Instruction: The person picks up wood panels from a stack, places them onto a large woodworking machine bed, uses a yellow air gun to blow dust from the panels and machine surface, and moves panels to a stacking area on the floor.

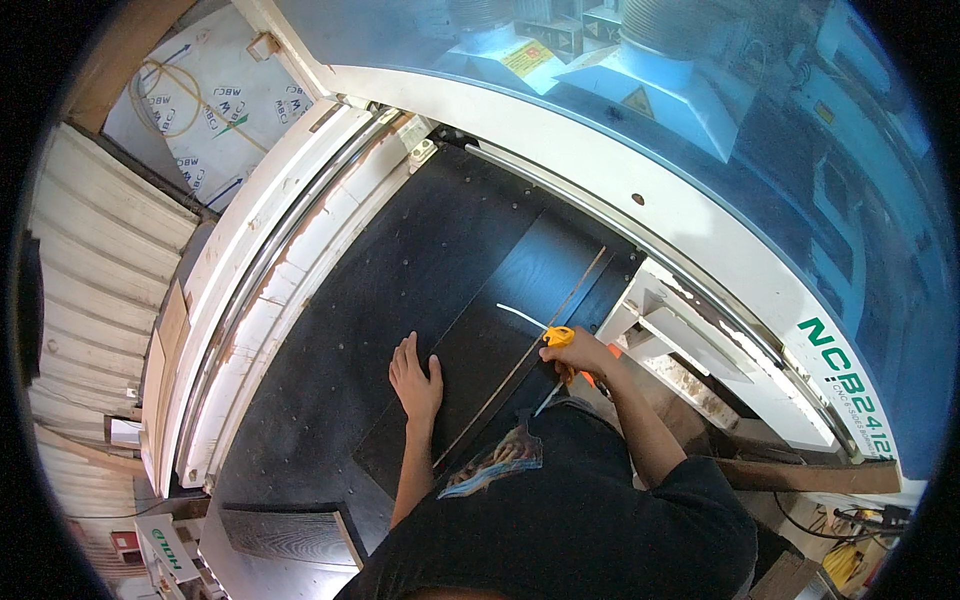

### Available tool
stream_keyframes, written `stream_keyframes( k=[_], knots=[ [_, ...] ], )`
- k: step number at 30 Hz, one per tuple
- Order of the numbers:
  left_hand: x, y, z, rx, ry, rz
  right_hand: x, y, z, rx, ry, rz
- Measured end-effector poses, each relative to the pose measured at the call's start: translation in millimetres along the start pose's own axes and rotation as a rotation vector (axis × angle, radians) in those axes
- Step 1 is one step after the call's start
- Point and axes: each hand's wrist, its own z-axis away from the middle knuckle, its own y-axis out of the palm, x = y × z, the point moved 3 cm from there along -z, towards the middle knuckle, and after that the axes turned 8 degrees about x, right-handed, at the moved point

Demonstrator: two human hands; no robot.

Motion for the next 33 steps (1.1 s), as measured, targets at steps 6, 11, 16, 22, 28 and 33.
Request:
stream_keyframes(
  k=[6, 11, 16, 22, 28, 33],
  knots=[
    [2.9, 2.7, -0.3, 0.019, 0.008, -0.015, 7.2, 1.4, 6.1, 0.015, -0.012, -0.008],
    [2.1, 2.7, 0.3, 0.023, 0.004, -0.015, 4.4, 0.4, 4.2, 0.006, -0.013, -0.017],
    [2.8, 3.3, 0.6, 0.012, 0.009, -0.015, 9.9, 2.4, 7.5, 0.011, -0.028, -0.04],
    [2.7, 4.1, 0.5, 0.003, 0.018, -0.023, 4.0, 1.5, 4.2, -0.027, -0.013, -0.036],
    [3.3, 3.8, 1.0, 0.009, 0.015, -0.016, 2.1, 0.9, 0.9, -0.028, 0.007, -0.02],
    [1.8, 2.8, 0.4, 0.026, -0.004, -0.023, 6.6, 2.4, 4.2, -0.069, 0.004, -0.015]
  ],
)
